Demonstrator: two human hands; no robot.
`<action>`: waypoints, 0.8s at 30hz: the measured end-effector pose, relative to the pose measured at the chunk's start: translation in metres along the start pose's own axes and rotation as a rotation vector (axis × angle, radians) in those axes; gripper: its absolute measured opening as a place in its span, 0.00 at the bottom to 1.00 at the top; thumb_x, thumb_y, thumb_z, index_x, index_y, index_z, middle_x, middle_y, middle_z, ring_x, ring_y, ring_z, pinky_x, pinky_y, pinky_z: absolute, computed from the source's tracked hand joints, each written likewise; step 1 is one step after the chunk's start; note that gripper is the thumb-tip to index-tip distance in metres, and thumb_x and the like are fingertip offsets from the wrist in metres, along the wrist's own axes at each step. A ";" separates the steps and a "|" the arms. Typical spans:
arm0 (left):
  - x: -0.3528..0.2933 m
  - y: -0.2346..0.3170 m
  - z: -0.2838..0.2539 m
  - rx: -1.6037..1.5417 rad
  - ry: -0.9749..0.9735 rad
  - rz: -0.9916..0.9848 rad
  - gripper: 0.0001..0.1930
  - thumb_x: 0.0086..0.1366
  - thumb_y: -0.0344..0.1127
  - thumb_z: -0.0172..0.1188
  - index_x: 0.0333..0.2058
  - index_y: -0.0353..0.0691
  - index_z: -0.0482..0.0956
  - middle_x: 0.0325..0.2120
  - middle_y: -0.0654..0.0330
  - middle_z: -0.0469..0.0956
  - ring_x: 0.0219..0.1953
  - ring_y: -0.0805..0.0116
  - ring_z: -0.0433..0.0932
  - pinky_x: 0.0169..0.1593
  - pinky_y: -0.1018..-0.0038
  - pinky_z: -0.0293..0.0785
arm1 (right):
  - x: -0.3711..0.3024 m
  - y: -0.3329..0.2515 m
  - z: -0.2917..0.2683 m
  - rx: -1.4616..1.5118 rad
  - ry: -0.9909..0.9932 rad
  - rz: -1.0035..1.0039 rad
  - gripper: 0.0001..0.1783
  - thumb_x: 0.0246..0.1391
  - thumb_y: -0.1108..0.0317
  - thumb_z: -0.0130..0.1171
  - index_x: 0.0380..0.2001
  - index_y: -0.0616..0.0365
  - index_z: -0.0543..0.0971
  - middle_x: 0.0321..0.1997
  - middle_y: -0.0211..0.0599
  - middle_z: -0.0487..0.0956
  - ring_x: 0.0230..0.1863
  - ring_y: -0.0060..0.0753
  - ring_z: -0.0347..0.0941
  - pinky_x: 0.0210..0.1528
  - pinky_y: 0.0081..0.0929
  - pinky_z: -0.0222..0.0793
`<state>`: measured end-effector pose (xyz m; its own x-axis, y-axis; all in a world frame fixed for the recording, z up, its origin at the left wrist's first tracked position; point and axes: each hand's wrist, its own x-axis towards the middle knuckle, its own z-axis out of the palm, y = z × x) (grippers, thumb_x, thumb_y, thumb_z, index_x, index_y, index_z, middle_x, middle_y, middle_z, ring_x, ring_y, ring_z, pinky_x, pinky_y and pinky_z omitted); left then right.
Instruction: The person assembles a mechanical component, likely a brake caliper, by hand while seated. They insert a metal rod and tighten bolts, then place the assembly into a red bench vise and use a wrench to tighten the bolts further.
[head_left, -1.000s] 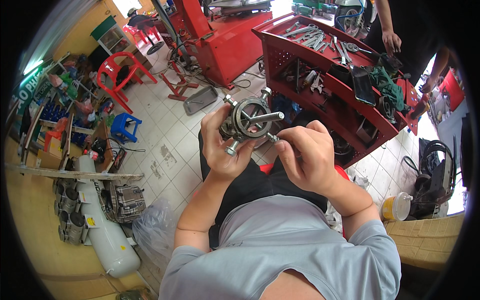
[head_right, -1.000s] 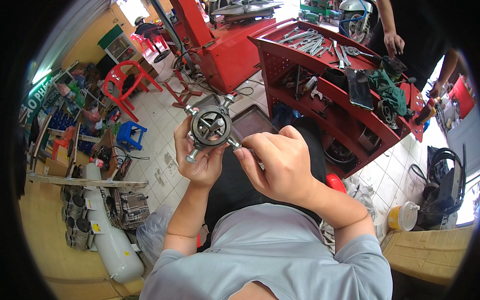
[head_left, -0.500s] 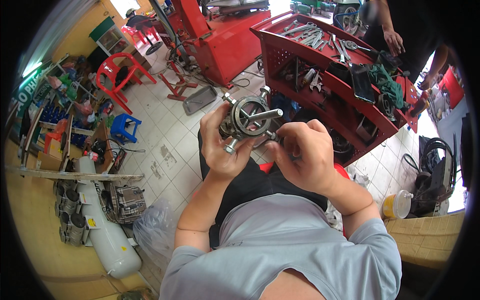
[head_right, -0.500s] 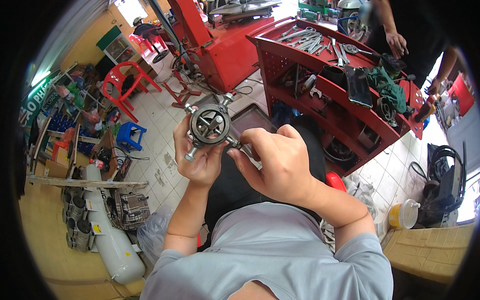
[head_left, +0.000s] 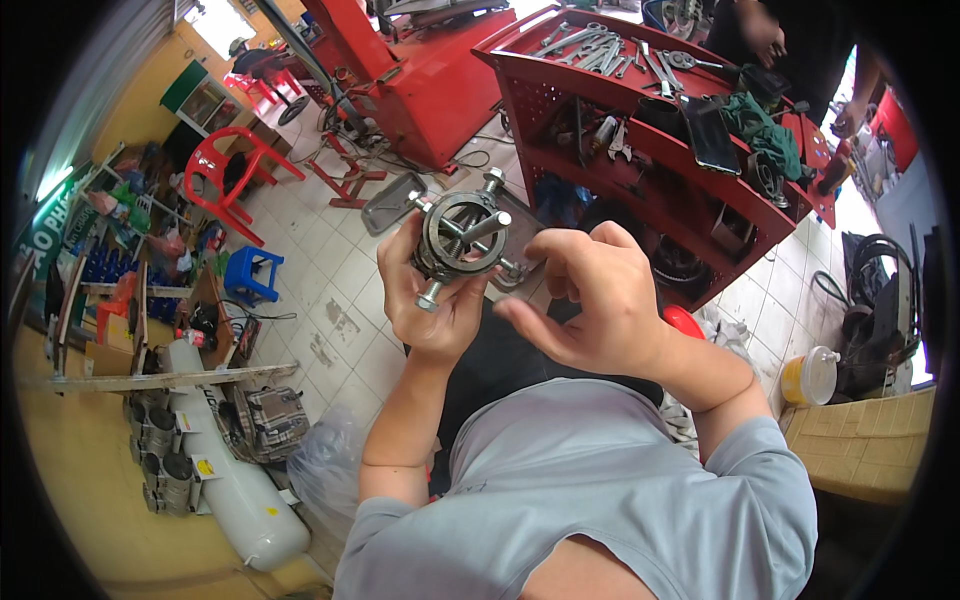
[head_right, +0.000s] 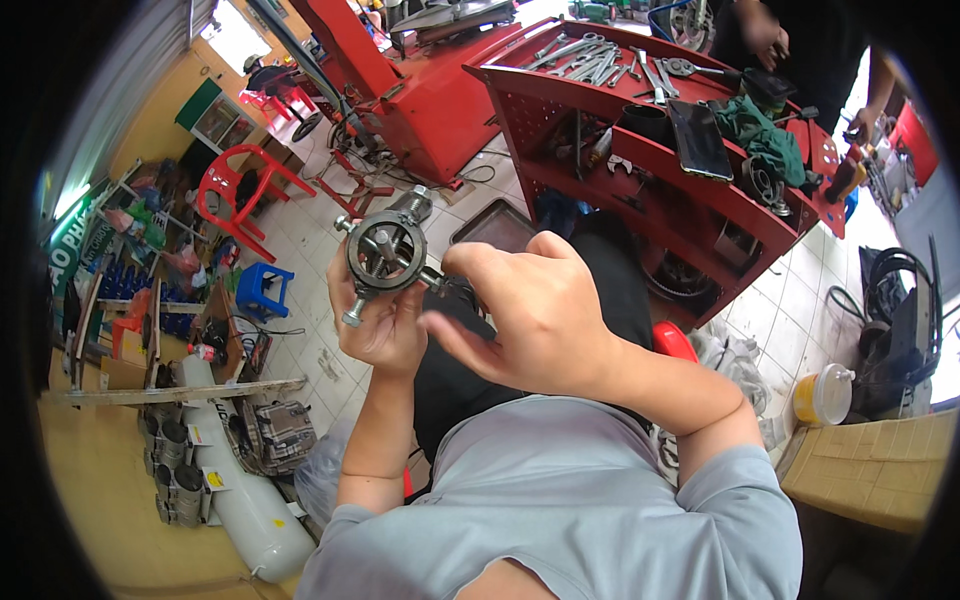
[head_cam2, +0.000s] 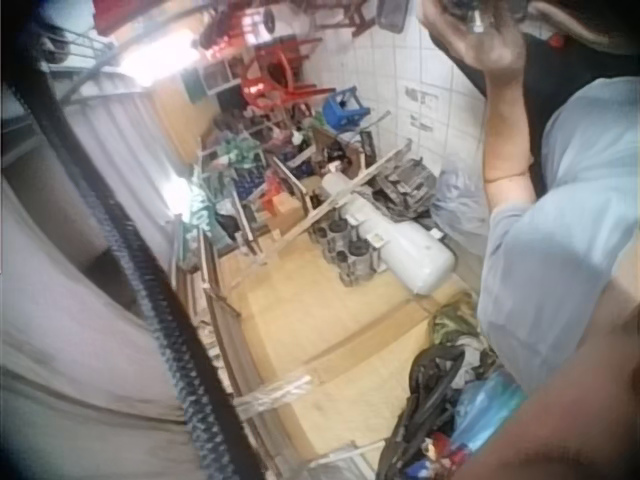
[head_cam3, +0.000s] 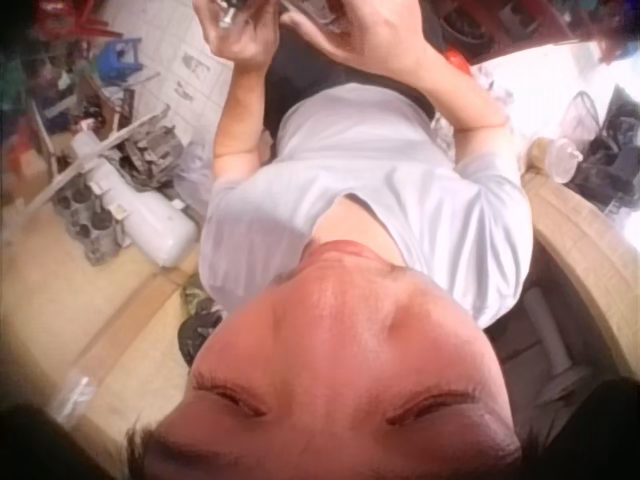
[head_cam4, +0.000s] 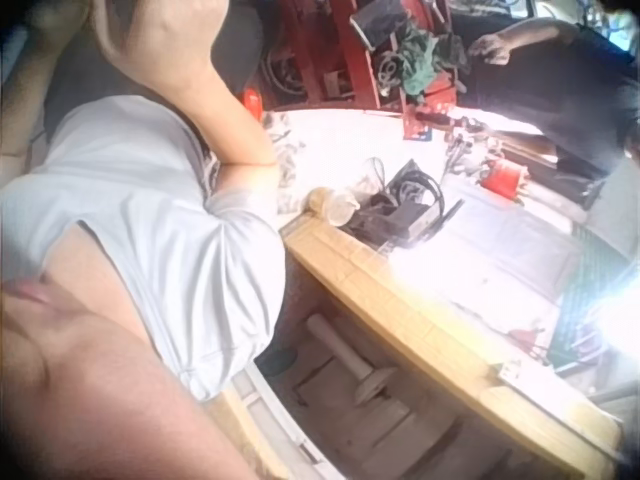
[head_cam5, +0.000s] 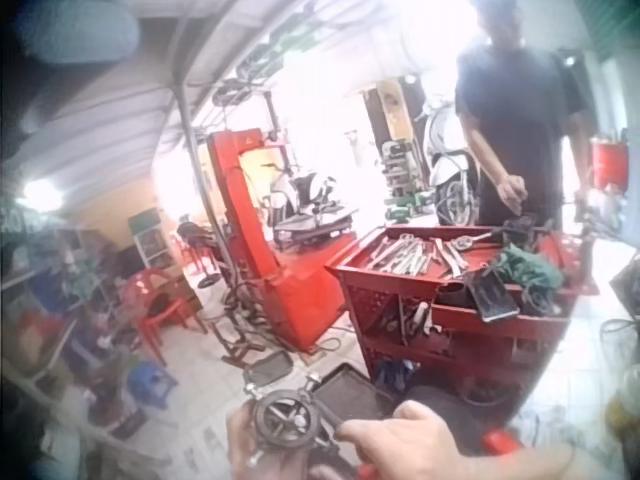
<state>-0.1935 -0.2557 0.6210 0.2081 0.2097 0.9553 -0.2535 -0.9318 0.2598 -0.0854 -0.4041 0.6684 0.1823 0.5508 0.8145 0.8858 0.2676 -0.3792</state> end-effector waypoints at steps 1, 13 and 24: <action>-0.001 0.000 0.000 -0.003 0.004 -0.008 0.08 0.49 0.31 0.70 0.31 0.43 0.85 0.52 0.43 0.68 0.48 0.50 0.70 0.47 0.64 0.70 | -0.003 0.003 0.002 -0.045 -0.008 -0.037 0.14 0.40 0.68 0.67 0.31 0.58 0.75 0.15 0.24 0.70 0.15 0.22 0.66 0.24 0.23 0.52; -0.006 -0.001 0.001 -0.073 0.026 -0.080 0.07 0.50 0.29 0.70 0.30 0.40 0.84 0.52 0.42 0.67 0.50 0.49 0.69 0.47 0.63 0.72 | -0.006 0.014 0.001 -0.151 -0.069 -0.118 0.16 0.40 0.66 0.68 0.32 0.56 0.74 0.17 0.24 0.72 0.14 0.21 0.66 0.24 0.23 0.52; -0.006 0.000 0.002 -0.094 0.015 -0.087 0.07 0.50 0.30 0.70 0.30 0.41 0.84 0.52 0.43 0.67 0.50 0.50 0.69 0.48 0.62 0.71 | -0.001 0.009 0.001 -0.091 0.003 -0.071 0.10 0.46 0.64 0.63 0.27 0.54 0.73 0.12 0.26 0.68 0.12 0.28 0.61 0.22 0.26 0.50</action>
<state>-0.1926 -0.2579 0.6153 0.2192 0.2940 0.9303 -0.3229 -0.8779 0.3535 -0.0780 -0.4014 0.6633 0.1189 0.5304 0.8394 0.9317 0.2326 -0.2789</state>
